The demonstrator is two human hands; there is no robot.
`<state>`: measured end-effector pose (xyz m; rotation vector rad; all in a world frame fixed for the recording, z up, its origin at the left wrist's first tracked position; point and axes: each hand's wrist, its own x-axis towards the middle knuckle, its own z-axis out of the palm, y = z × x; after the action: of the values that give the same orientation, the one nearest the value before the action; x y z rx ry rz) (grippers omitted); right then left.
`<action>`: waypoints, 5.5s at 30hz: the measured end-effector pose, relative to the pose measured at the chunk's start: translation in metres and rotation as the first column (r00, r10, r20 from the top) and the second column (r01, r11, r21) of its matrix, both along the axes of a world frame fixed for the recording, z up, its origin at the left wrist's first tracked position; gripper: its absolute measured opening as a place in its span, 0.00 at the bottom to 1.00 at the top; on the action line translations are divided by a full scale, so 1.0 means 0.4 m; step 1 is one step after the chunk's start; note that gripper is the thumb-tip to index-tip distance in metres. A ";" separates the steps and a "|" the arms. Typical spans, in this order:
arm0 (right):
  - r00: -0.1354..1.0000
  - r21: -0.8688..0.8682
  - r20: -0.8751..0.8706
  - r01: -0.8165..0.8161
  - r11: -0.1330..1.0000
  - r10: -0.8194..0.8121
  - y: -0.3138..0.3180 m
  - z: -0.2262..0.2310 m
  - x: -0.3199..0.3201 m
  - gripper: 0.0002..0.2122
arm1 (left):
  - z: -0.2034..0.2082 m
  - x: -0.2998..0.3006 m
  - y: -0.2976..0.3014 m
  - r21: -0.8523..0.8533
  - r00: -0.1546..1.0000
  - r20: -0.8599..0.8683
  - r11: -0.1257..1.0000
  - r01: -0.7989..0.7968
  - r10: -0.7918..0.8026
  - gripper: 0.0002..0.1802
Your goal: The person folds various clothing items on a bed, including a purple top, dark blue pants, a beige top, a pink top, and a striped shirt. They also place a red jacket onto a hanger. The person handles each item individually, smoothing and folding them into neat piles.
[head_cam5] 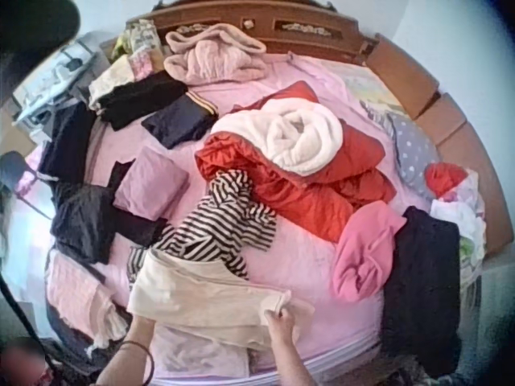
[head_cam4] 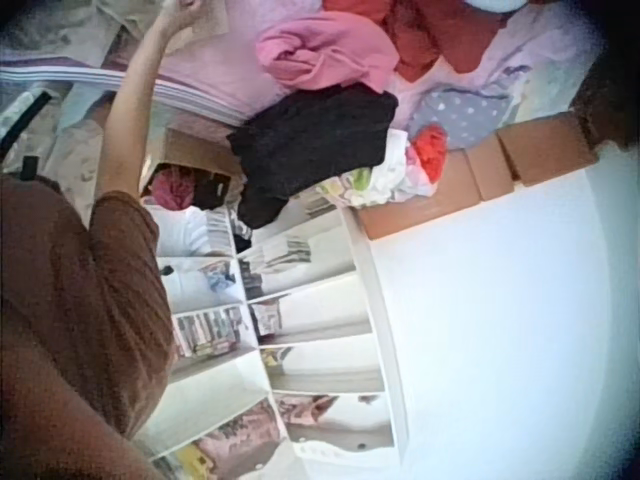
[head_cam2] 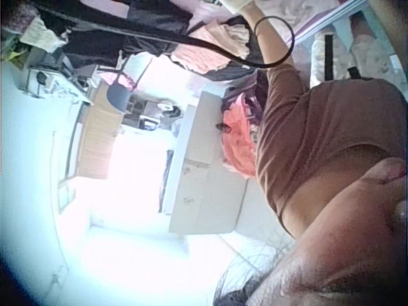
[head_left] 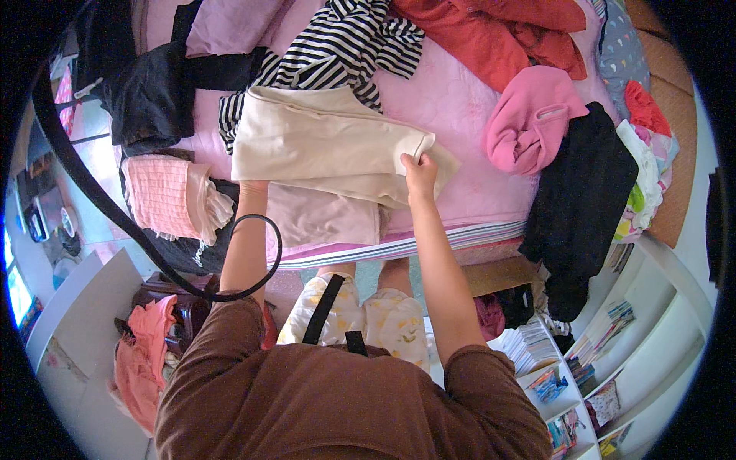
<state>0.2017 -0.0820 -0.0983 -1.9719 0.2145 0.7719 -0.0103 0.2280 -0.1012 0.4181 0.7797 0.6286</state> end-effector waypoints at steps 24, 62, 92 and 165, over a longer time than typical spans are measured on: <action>0.602 0.468 -0.781 0.740 0.483 -0.165 0.138 0.121 -0.155 0.32 | 0.194 0.105 -0.466 0.102 0.789 -0.382 0.827 0.553 -0.481 0.22; 0.840 0.486 -0.542 0.322 0.813 -0.009 0.047 0.590 0.084 0.23 | 0.155 -0.049 -0.184 0.256 0.264 -0.964 0.349 0.902 0.024 0.35; 0.450 -0.323 0.884 0.392 0.862 0.126 -0.201 0.168 0.424 0.41 | 0.137 -0.023 -0.178 -0.228 -0.230 -0.972 0.050 0.972 0.053 0.74; 0.425 0.538 0.843 -0.675 0.505 -0.330 -0.027 2.044 0.103 0.14 | 1.938 0.429 -0.347 0.998 0.901 0.009 -0.055 -0.036 -0.434 0.05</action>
<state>0.2428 -0.0928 0.7192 -1.1095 -0.9801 -0.2199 0.1612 0.0890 0.6738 1.7796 -0.3242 0.8777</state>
